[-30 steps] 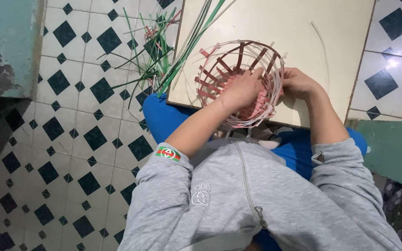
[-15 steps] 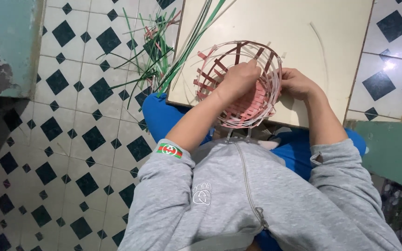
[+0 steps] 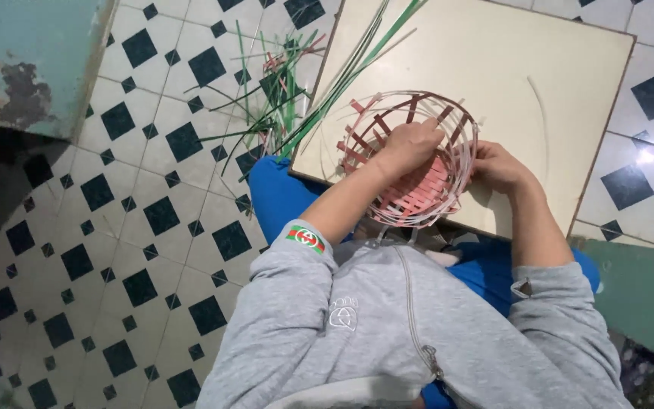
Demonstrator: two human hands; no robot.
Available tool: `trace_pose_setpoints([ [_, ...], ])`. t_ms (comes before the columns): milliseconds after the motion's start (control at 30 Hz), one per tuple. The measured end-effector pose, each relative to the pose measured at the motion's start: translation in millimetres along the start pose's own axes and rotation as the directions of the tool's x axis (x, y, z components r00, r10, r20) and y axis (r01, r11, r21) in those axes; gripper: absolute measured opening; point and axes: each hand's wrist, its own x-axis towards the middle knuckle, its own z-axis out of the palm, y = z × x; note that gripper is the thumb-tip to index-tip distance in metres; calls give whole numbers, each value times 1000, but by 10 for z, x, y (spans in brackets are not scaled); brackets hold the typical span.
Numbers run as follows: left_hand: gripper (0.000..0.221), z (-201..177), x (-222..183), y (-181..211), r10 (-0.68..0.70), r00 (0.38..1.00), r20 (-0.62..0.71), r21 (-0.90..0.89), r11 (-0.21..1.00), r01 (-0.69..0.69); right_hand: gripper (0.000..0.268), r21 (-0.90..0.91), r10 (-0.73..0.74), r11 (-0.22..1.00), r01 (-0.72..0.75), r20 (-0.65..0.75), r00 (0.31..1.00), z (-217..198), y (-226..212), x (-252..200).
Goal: Weaving a small pink and white basket by tucking the vertical rib ends into the woven sides.
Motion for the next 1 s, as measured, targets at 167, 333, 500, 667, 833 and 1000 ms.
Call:
trace_pose_setpoints([
  [167, 8, 170, -75, 38, 3, 999, 51, -33, 999, -1, 20, -41, 7, 999, -7, -18, 1000, 43, -34, -5],
  [333, 9, 174, -58, 133, -12, 999, 37, -5, 1000, 12, 16, -95, -2, 995, 2, -9, 1000, 9, -69, 8],
  [500, 9, 139, -86, 142, -82, 995, 47, -20, 996, 83, 12, -172, -4, 985, 0, -21, 1000, -9, -68, 9],
  [667, 11, 370, -135, 172, -151, 987, 52, -48, 987, 153, 15, -180, -15, 984, 7, -42, 999, 71, -99, -27],
  [833, 9, 359, -139, 113, -178, 980, 91, -69, 980, 185, 12, -224, -40, 974, 20, -83, 996, 59, -56, -67],
  [1000, 15, 111, -94, 195, -211, 953, 216, -244, 933, 262, 15, -370, -113, 927, 62, -116, 987, -53, 98, -24],
])
